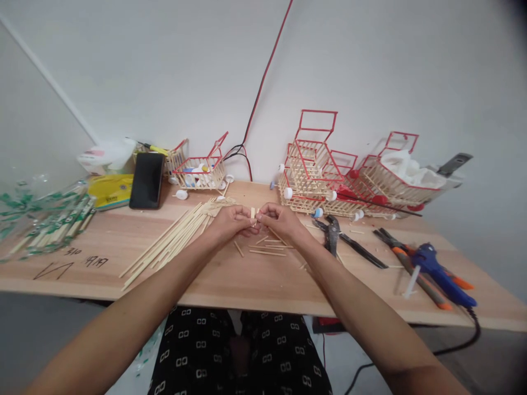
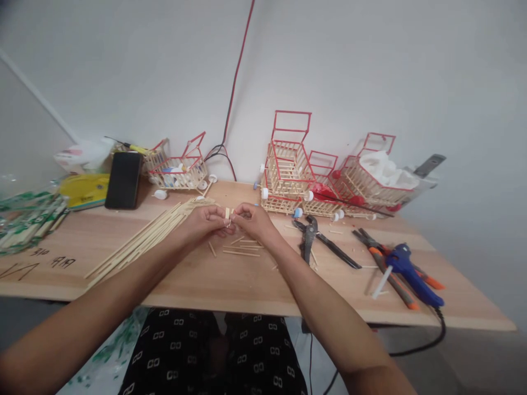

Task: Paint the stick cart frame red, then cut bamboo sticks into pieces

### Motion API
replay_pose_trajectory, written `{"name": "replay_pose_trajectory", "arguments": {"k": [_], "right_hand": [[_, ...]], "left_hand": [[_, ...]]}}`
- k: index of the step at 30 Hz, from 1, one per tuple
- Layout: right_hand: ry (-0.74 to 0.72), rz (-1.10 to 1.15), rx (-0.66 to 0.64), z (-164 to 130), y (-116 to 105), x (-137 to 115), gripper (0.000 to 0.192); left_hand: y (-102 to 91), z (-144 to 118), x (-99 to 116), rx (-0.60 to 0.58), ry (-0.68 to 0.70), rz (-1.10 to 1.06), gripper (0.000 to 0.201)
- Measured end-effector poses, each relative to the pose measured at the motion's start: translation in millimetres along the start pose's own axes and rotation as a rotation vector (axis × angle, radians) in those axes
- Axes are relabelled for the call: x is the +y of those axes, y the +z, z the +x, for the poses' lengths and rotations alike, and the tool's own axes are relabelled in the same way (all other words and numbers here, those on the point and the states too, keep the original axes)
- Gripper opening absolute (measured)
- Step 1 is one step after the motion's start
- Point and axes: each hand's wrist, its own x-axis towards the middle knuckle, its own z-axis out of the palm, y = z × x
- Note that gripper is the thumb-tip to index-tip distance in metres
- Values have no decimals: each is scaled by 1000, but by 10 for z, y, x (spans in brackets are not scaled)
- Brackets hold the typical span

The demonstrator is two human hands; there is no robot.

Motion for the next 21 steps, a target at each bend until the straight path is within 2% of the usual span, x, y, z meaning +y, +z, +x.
{"name": "replay_pose_trajectory", "arguments": {"k": [4,9,15,21], "right_hand": [[25,26,-51,-9,-15,11,22],[45,104,-94,-18,-25,33,28],[47,156,-75,-35,-12,15,37],[24,119,-49,-59,7,-32,38]], "left_hand": [[7,9,-20,-27,59,4,38],[-4,0,-4,-70,48,-1,40],[-25,-31,24,-133,53,-22,42],[-41,-32,0,-150,39,-39,44]]}}
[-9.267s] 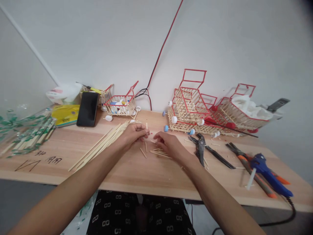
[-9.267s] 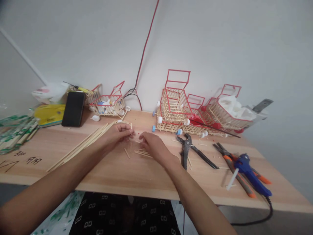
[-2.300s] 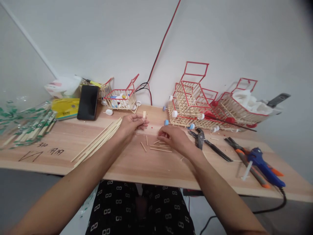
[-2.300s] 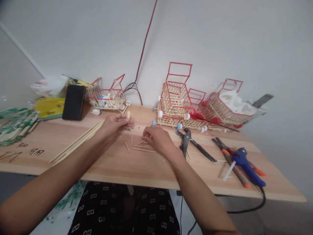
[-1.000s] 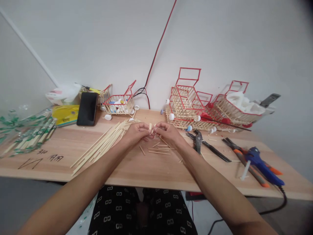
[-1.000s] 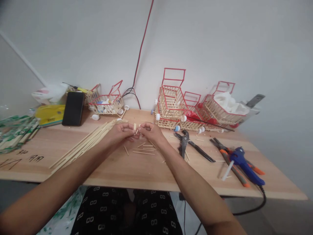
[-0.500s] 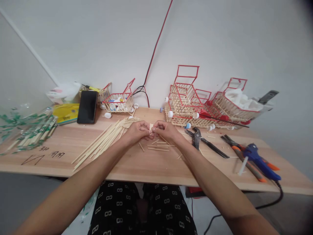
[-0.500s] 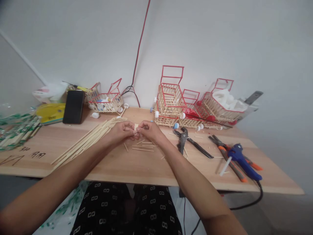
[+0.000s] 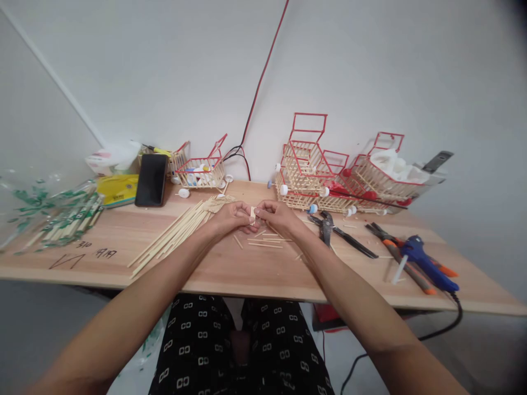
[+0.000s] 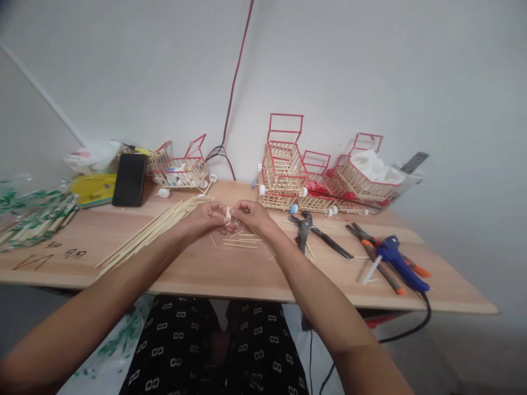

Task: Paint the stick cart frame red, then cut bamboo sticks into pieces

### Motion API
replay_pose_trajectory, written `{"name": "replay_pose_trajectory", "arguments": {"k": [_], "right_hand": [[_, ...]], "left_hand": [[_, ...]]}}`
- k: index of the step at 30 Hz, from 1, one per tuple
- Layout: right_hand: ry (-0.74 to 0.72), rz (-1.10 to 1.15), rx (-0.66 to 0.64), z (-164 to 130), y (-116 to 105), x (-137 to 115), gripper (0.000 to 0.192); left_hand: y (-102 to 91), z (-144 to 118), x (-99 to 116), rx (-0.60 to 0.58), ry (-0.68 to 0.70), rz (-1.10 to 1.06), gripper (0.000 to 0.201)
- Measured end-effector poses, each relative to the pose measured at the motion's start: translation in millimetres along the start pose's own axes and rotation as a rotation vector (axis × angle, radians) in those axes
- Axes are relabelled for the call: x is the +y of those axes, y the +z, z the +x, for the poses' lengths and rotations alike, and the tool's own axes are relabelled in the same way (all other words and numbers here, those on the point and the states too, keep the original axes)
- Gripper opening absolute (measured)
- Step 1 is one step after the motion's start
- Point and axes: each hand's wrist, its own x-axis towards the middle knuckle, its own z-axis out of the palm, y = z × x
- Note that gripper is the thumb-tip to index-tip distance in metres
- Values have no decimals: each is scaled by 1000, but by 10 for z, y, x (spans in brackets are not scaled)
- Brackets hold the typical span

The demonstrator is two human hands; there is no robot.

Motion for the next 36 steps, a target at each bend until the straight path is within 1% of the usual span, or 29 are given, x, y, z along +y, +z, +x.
{"name": "replay_pose_trajectory", "arguments": {"k": [2,5,7,10,13,15,17,19,21,23,25,27,30,33,36], "right_hand": [[-22,-9,9,-4,0,-7,37],[-17,-15,18,-7,-4,-9,36],[-9,-28,27,-9,1,-8,35],[-2,-75,29,-16,27,-6,33],[-21,-165,-64,-34,32,-11,33],[-80,-255,-126,-61,-16,-26,31],[-132,-371,-154,-98,-112,-54,27],[-108,-526,-190,-138,-233,-88,22],[-80,-650,-188,-172,-346,-117,18],[-71,-708,-176,-197,-431,-137,14],[-70,-733,-191,-217,-481,-153,11],[-68,-786,-256,-237,-497,-172,10],[-63,-960,-359,-275,-463,-215,12],[-46,-1119,-346,-321,-373,-260,11],[-39,-1175,-322,-353,-289,-288,11]], "left_hand": [[-5,-5,6,-2,-3,12,44],[-21,-11,30,-9,1,60,42],[-49,-6,49,12,12,95,40],[-118,13,70,115,56,96,36],[-194,32,72,243,123,67,34],[-225,39,64,283,144,61,32],[-238,42,55,284,137,65,32],[-237,43,48,276,127,75,32],[-233,44,44,277,121,83,32],[-233,47,41,278,122,84,32],[-238,49,39,278,124,85,32],[-245,50,35,278,128,87,33],[-251,50,24,268,130,92,33],[-252,54,8,262,126,101,32],[-255,66,-8,258,122,113,33]]}}
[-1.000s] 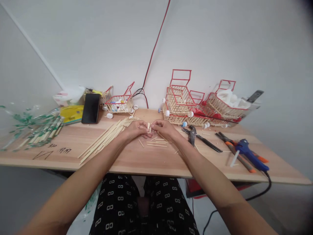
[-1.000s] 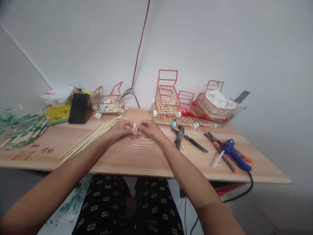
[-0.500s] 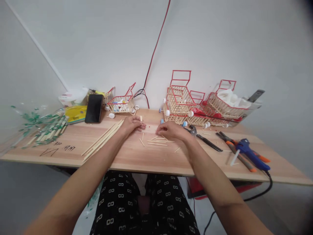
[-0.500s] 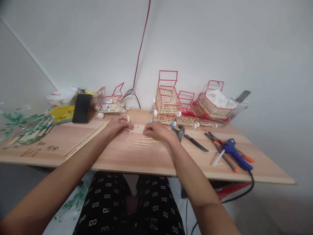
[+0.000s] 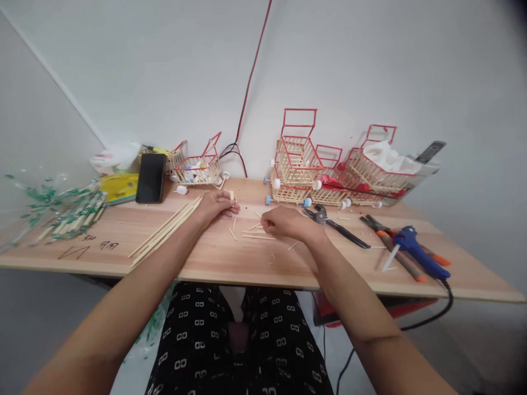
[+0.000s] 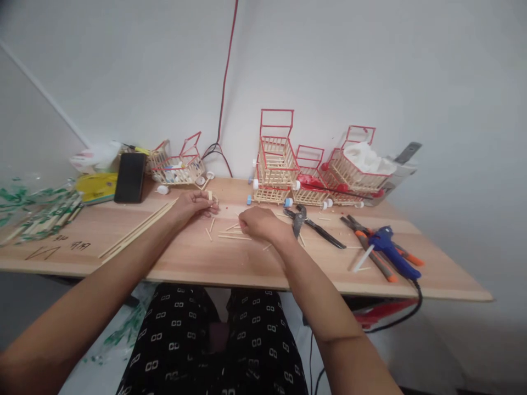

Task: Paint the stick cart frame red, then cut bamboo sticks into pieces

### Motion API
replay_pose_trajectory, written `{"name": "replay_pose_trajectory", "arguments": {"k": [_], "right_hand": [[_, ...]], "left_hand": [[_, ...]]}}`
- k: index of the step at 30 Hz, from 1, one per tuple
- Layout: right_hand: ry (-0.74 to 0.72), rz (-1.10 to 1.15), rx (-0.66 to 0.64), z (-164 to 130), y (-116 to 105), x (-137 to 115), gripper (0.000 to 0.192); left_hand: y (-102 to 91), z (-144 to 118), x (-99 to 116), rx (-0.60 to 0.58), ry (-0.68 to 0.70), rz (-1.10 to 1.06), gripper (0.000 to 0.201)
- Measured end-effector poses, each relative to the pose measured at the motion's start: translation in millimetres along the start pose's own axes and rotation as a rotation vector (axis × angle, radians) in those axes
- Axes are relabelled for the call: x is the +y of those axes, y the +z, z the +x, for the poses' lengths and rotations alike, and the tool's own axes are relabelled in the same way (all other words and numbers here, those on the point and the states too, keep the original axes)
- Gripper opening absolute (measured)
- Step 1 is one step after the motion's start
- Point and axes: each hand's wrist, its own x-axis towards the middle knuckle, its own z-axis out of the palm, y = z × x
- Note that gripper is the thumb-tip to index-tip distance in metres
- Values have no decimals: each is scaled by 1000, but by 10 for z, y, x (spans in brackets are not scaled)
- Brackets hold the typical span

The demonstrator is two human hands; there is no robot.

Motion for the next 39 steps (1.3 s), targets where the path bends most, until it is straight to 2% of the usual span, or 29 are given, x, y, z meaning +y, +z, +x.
{"name": "replay_pose_trajectory", "arguments": {"k": [6,13,16,19,22,25,28,31,35,39], "right_hand": [[7,-11,18,11,-13,-21,10],[50,-54,-53,-67,-43,-133,16],[40,-40,-37,-53,-33,-126,18],[13,128,97,21,-35,-16,15],[12,457,340,126,-47,130,19],[34,789,480,219,-53,228,34],[38,990,561,271,-43,248,49],[9,1080,556,286,-20,215,44],[-20,1148,505,296,27,161,33],[-41,1159,442,324,76,138,30]], "left_hand": [[9,-5,8,-14,12,11,33],[9,-14,34,-22,-12,27,37],[5,-15,29,-30,-6,37,36],[10,-23,26,-20,8,29,34],[31,-26,51,-42,14,5,32],[86,-31,139,-78,-33,-8,33],[191,-58,254,-120,-95,-9,33],[340,-93,294,-158,-119,-41,32],[515,-123,198,-189,-150,-111,29],[536,-155,112,-241,-192,-194,26]]}}
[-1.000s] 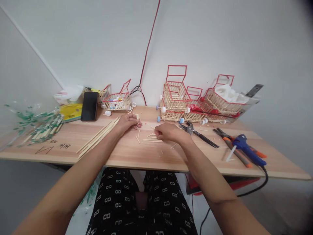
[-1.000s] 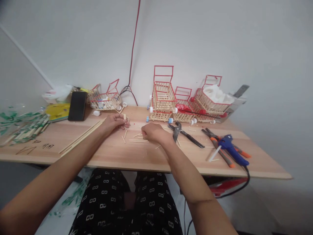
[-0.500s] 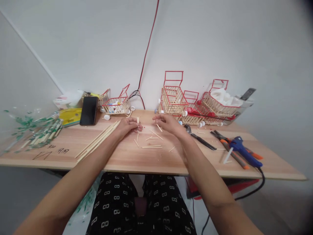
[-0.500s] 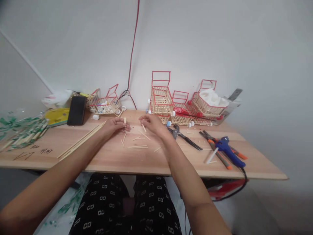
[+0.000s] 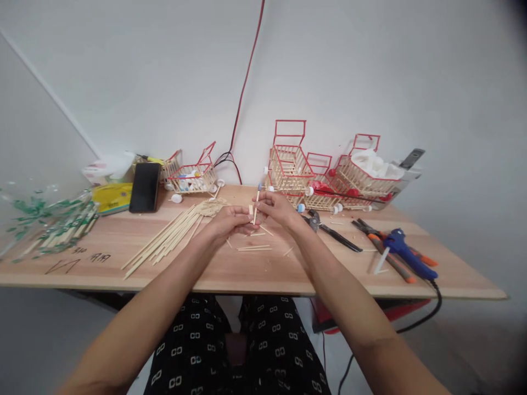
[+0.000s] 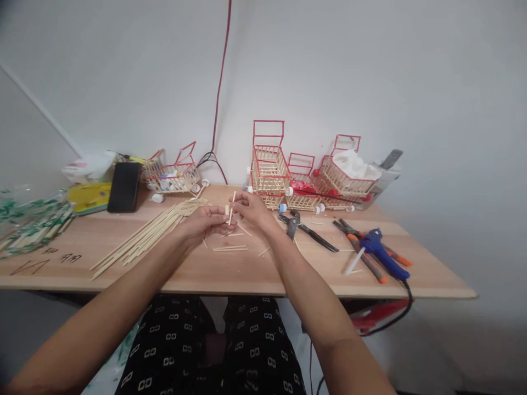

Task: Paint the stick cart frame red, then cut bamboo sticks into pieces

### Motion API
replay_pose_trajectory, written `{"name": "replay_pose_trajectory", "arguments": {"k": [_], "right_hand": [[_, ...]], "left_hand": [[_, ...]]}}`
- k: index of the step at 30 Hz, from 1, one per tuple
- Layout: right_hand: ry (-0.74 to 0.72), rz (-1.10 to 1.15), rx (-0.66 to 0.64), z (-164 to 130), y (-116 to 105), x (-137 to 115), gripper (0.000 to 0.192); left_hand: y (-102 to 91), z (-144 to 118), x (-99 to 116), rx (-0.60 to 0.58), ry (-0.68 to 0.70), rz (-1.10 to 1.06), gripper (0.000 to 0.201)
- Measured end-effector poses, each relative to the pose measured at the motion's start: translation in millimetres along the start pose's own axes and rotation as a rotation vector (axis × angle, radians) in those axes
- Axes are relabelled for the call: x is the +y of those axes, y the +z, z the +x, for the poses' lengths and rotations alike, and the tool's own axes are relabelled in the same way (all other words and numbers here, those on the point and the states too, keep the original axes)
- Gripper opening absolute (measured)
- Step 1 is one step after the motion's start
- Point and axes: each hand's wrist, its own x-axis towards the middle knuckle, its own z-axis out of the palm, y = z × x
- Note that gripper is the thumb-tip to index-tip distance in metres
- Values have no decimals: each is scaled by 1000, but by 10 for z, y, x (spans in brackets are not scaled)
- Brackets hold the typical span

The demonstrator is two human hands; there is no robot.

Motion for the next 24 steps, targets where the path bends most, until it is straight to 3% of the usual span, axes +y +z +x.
{"name": "replay_pose_trajectory", "arguments": {"k": [15,24], "right_hand": [[52,93,-26,-2,102,75,33],[107,104,-110,12,70,121,49]], "left_hand": [[-67,-93,-18,-16,-49,-9,22],[-52,-97,-46,31,45,20,23]]}}
